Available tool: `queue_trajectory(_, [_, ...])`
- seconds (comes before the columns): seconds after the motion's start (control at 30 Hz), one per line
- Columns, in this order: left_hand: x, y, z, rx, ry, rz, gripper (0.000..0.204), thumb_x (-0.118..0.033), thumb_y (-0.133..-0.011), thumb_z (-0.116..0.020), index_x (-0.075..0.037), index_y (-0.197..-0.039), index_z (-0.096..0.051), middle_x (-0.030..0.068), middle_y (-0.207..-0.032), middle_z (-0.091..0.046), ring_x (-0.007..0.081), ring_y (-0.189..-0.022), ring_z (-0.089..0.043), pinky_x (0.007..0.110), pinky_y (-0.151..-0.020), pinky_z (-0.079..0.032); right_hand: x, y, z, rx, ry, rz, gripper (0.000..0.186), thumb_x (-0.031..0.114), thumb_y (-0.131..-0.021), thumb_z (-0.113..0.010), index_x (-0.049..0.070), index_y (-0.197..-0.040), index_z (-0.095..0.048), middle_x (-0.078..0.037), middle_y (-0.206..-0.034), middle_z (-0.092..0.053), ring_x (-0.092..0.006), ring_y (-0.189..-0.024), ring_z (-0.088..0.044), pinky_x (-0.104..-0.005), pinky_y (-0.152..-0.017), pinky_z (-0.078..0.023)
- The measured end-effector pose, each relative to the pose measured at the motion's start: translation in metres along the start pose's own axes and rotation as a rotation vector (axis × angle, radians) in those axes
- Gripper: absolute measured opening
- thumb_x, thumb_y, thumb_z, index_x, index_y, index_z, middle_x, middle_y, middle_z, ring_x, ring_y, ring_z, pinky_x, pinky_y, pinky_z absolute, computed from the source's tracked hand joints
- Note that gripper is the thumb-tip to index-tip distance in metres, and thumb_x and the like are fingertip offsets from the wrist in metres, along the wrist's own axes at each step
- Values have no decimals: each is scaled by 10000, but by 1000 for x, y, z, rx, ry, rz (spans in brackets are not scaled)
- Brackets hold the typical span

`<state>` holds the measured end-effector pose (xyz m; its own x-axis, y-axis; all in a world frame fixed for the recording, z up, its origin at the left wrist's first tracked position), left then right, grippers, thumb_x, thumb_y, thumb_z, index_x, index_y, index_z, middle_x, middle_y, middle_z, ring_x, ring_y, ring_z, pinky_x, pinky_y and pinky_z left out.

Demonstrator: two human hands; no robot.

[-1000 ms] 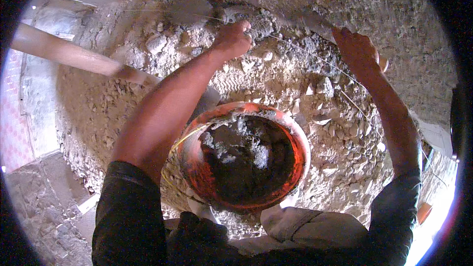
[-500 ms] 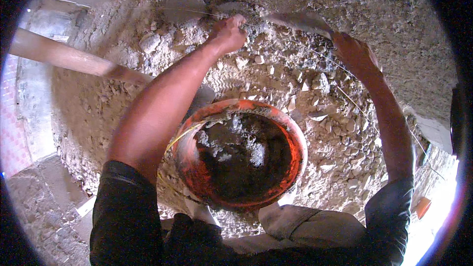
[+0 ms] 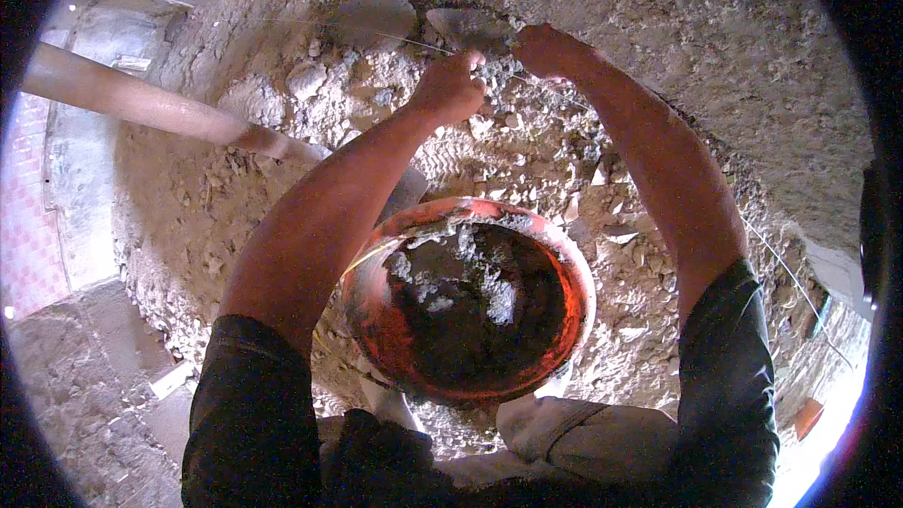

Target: The person scoops wet cement from a red bucket using a trowel and applies it to a trench in the ground. They repeatedly transfer the material from the bucket to the trench, smoothing it out along the base of a wall.

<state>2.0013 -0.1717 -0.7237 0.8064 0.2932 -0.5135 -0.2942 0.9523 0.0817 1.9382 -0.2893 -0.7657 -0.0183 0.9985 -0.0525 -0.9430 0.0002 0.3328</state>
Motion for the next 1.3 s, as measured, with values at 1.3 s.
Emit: queue_trajectory(1.3, [2,335,74,-28,621,82,397,-383,-992,-349,-24,-934,-509,80,-738,-510,200,-715,-510,361,-665,-415,307,291,145,114,153,-279,279,96,-766,-573,-10,-1016,-510,-123,-859,-602,-234,-743,-637,-360,-628,-535])
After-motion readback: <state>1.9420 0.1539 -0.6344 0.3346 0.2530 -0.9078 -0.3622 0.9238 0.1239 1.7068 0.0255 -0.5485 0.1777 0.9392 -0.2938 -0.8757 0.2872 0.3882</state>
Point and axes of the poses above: each hand's wrist, its own y-axis away from the middle knuckle, its own z-axis out of the back of the hand, x = y × z, the point moved 7 cm from there along -y, towards the middle knuckle
